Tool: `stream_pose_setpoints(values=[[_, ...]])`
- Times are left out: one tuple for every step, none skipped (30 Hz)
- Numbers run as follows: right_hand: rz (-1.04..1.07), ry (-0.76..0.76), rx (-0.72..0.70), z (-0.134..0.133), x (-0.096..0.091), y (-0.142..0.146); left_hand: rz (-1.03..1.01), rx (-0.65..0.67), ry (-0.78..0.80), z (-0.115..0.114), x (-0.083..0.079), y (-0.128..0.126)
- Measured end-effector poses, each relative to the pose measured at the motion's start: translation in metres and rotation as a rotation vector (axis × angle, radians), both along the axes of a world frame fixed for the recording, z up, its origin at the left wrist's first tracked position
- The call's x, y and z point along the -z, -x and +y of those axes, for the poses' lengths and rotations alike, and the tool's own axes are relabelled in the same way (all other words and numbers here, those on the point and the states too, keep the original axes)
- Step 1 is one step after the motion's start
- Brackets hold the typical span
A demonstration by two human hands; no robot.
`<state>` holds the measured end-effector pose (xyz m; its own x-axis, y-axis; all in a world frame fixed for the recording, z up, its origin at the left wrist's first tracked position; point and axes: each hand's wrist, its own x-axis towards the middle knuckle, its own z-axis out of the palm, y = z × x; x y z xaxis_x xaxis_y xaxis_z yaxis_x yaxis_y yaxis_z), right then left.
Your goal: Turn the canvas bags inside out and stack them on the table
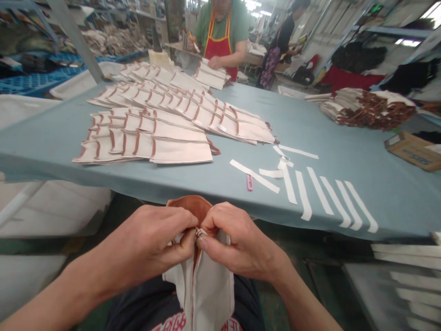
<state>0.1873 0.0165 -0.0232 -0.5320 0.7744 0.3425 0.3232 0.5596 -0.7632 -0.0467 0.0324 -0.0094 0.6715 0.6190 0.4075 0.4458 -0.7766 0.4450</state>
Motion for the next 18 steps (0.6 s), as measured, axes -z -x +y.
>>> stream_pose_setpoints(values=[[0.012, 0.006, 0.002, 0.001, 0.000, 0.001, -0.026, -0.014, 0.092, 0.001, -0.001, -0.001], [0.025, 0.016, 0.003, 0.001, 0.001, 0.001, -0.053, -0.024, 0.193, 0.001, -0.001, -0.002], [0.039, 0.028, 0.001, 0.002, 0.002, 0.002, -0.077, -0.031, 0.285, 0.001, -0.002, -0.003], [0.048, 0.040, -0.001, 0.002, 0.002, 0.002, -0.096, -0.035, 0.358, 0.000, -0.003, -0.003], [0.054, 0.047, -0.006, 0.002, 0.003, 0.003, -0.113, -0.032, 0.404, 0.000, -0.004, -0.004], [0.056, 0.051, -0.008, 0.002, 0.004, 0.003, -0.122, -0.028, 0.430, -0.001, -0.004, -0.004], [0.053, 0.051, -0.008, 0.001, 0.004, 0.004, -0.130, -0.026, 0.436, -0.002, -0.004, -0.003], [0.047, 0.045, -0.007, 0.001, 0.004, 0.004, -0.132, -0.025, 0.438, -0.003, -0.004, -0.002], [0.039, 0.037, -0.007, 0.001, 0.005, 0.005, -0.132, -0.020, 0.439, -0.004, -0.003, -0.001], [0.027, 0.027, -0.005, 0.000, 0.005, 0.006, -0.132, -0.015, 0.435, -0.004, -0.001, 0.001], [0.014, 0.015, -0.004, 0.000, 0.004, 0.007, -0.130, -0.015, 0.427, -0.004, 0.000, 0.003], [-0.003, 0.003, -0.002, -0.001, 0.004, 0.008, -0.124, -0.013, 0.420, -0.003, 0.001, 0.005], [-0.021, -0.011, 0.000, -0.001, 0.004, 0.009, -0.116, -0.004, 0.414, -0.003, 0.001, 0.007], [-0.037, -0.028, 0.007, -0.001, 0.003, 0.010, -0.105, 0.008, 0.410, -0.002, 0.000, 0.009], [-0.050, -0.045, 0.015, -0.001, 0.002, 0.012, -0.093, 0.019, 0.408, -0.001, -0.001, 0.011], [-0.054, -0.067, 0.026, -0.001, 0.001, 0.013, -0.081, 0.029, 0.409, -0.001, -0.002, 0.014], [-0.049, -0.091, 0.037, -0.001, -0.001, 0.015, -0.076, 0.040, 0.414, -0.001, -0.005, 0.016], [-0.035, -0.120, 0.051, -0.002, -0.002, 0.016, -0.075, 0.047, 0.426, -0.001, -0.007, 0.017]])
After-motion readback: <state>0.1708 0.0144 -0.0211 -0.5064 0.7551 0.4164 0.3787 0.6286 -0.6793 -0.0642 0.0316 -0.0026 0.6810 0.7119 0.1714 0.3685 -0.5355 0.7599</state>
